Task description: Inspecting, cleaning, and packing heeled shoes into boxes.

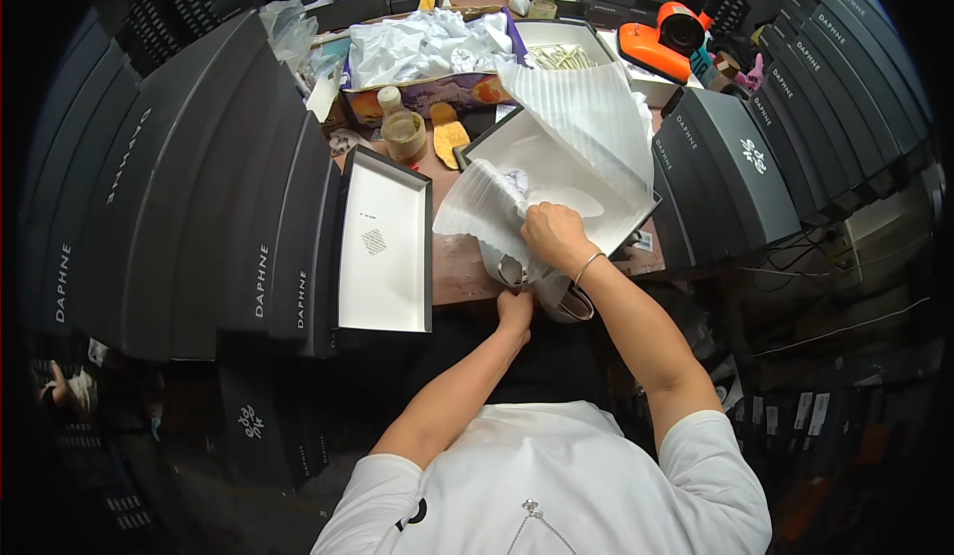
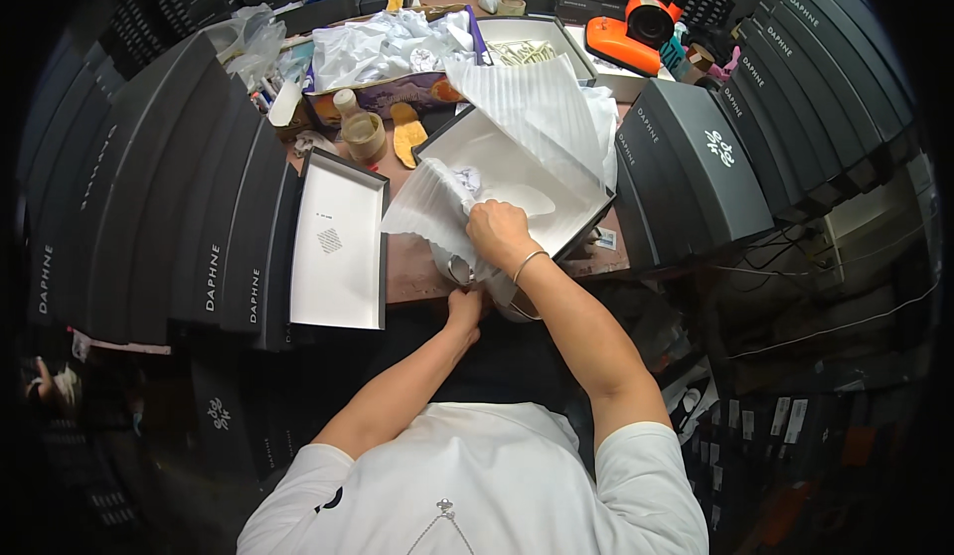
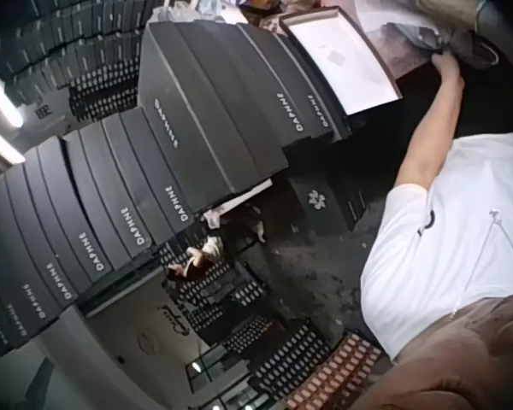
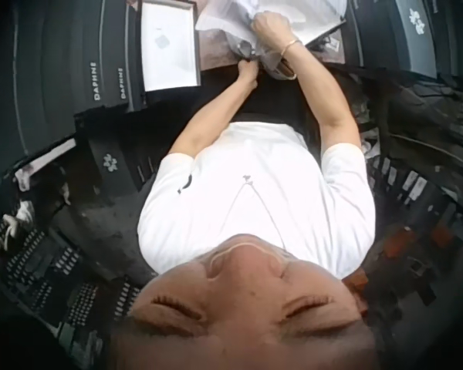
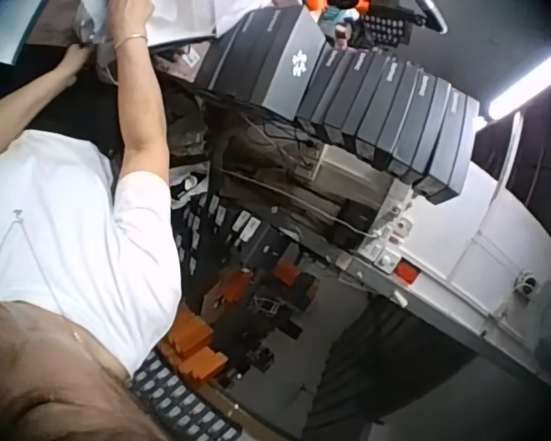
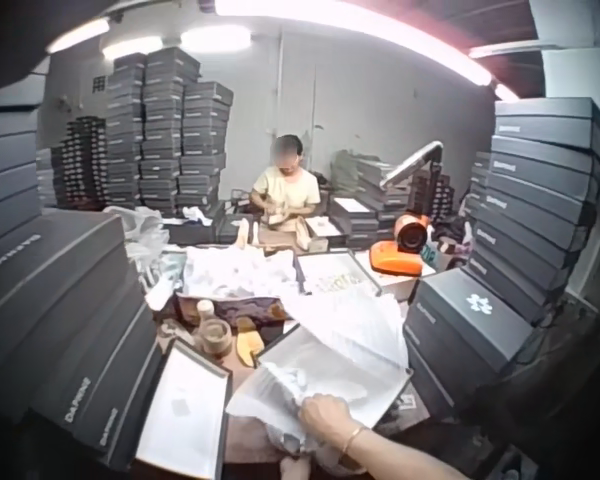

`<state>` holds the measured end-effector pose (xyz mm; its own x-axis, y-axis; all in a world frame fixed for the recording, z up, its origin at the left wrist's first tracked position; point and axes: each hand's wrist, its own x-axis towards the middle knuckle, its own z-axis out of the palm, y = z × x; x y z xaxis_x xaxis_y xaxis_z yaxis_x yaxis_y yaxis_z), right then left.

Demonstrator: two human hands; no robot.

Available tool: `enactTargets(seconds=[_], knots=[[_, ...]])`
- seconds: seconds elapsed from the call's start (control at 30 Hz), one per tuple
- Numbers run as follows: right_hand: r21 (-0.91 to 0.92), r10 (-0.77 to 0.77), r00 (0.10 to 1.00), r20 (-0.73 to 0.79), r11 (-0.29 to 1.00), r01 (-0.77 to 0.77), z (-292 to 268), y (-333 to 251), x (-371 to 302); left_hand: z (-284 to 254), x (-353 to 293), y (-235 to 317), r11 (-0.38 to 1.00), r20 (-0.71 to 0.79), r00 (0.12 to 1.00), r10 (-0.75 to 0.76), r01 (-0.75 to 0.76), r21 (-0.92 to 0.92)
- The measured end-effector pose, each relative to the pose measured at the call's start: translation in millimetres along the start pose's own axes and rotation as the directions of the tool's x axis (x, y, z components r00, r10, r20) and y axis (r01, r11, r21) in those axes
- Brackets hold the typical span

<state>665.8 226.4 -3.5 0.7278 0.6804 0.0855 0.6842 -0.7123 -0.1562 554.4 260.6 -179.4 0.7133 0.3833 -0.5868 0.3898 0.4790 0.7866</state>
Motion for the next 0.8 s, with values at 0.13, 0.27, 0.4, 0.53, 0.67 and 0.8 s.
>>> enactTargets(seconds=[0.13, 0.27, 0.4, 0.53, 0.67, 0.8], knots=[[0.011, -0.024, 0.996, -0.087, 1.0, 0.025, -11.1, 2.2, 0.6, -4.7, -15.9, 11.7, 0.97, -0.015, 1.0, 0.009, -0.013, -0.241], [0.001, -0.025, 0.993, -0.117, 1.0, 0.026, -49.5, -2.5, 9.0, -72.9, -54.5, 35.2, 0.899, 0.149, 0.981, 0.121, -0.045, -0.435], [0.018, 0.011, 0.999, -0.042, 1.0, -0.01, -68.1, -25.2, 9.7, -131.2, -128.5, 93.3, 0.909, 0.139, 0.94, 0.311, -0.251, -0.333], [0.087, -0.02, 0.999, 0.045, 0.996, 0.016, -29.1, -78.2, 21.6, -160.4, -173.4, 146.1, 0.796, 0.267, 0.934, 0.237, -0.03, -0.605], [0.325, 0.078, 0.989, 0.125, 0.939, -0.115, 79.9, -106.8, 12.7, -151.2, -166.2, 159.7, 0.851, 0.184, 0.958, 0.219, -0.095, -0.516], [0.323, -0.022, 0.999, 0.025, 0.946, 0.012, 57.0, -92.8, 11.1, -144.2, -150.6, 155.5, 0.867, 0.275, 0.941, 0.195, -0.035, -0.497]])
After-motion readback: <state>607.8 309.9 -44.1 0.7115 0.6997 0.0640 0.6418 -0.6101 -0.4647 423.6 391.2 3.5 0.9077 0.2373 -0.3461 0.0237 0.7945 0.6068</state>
